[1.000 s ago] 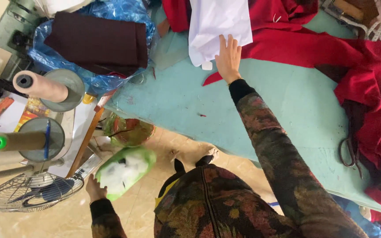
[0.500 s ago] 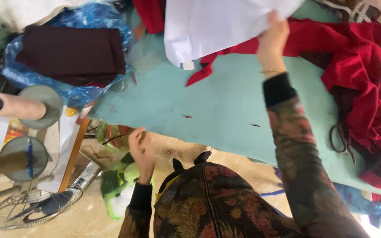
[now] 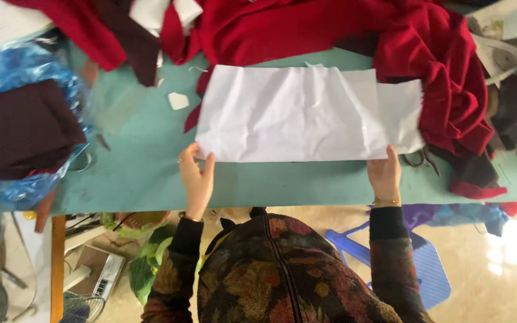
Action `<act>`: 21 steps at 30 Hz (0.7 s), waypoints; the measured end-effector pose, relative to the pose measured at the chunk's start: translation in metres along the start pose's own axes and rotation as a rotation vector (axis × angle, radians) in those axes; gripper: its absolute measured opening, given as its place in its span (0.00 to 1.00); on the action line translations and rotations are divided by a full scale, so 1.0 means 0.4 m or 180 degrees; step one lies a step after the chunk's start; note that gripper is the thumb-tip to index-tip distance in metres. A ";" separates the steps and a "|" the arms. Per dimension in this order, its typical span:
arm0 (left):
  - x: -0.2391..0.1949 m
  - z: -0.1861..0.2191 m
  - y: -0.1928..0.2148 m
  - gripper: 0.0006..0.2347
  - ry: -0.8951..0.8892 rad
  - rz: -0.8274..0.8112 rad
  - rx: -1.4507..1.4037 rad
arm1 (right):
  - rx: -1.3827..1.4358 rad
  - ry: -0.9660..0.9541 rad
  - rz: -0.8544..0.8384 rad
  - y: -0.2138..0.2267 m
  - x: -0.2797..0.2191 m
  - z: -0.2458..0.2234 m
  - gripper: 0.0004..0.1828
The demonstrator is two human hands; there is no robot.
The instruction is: Mark and cut a pattern piece from white fabric using a template and scissors
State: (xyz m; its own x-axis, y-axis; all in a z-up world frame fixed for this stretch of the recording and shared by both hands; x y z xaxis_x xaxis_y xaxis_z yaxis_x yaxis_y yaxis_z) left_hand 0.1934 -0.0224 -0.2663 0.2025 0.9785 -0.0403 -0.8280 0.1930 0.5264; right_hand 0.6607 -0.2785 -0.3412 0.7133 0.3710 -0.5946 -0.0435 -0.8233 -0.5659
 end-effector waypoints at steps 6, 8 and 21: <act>0.100 -0.050 -0.033 0.25 0.0078 0.0440 0.0707 | -0.0409 0.0540 -0.0308 -0.016 -0.008 -0.005 0.16; 0.106 -0.060 -0.038 0.21 0.0034 0.0377 0.0951 | -0.0604 0.0577 -0.0322 -0.046 -0.038 -0.009 0.17; 0.013 -0.142 -0.005 0.21 0.0660 -0.0276 0.1781 | -0.1759 0.1999 -0.1006 -0.069 0.020 -0.055 0.29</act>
State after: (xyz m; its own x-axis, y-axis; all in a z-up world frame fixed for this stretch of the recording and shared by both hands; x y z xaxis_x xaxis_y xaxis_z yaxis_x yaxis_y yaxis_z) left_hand 0.1663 -0.0137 -0.3160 0.1041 0.9656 -0.2382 -0.4009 0.2599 0.8785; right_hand 0.6829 -0.2623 -0.3176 0.8934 0.4458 0.0566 0.4477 -0.8720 -0.1980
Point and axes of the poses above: each hand's wrist, its own x-axis towards the middle knuckle, its own y-axis out of the back of the hand, z = x × y, the point moved 4 cm from there along x, towards the middle knuckle, and after that the axes turned 8 degrees about x, right-handed, at the moved point
